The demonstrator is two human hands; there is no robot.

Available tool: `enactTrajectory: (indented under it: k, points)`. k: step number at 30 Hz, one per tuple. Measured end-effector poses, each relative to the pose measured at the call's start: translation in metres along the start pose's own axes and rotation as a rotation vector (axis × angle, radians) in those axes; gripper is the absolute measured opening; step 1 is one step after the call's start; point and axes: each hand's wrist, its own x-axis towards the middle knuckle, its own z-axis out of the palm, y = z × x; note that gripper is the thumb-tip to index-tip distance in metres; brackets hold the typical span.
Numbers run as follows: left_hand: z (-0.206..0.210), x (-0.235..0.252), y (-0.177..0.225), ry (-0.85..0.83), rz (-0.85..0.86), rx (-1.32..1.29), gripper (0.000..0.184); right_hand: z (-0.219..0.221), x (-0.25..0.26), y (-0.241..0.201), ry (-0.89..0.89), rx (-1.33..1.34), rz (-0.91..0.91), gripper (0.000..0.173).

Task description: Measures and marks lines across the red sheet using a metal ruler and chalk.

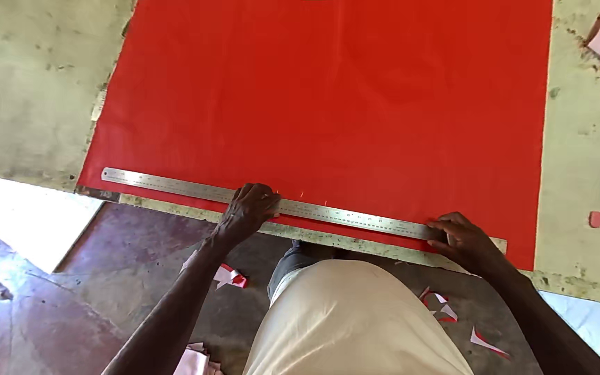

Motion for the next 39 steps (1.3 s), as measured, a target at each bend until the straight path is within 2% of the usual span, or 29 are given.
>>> enactTrajectory:
  k: [9,22,39]
  points:
    - [-0.012,-0.022,-0.035,-0.006,-0.053,0.031,0.039,0.033,0.022,-0.026,0.023,0.010,-0.014,0.036]
    - [-0.019,-0.023,-0.049,-0.025,-0.102,0.003,0.040,0.034,0.037,-0.042,0.004,0.032,-0.014,0.033]
    - [-0.018,-0.019,-0.054,-0.031,-0.105,-0.035,0.040,0.031,0.034,-0.035,-0.018,-0.009,-0.020,0.035]
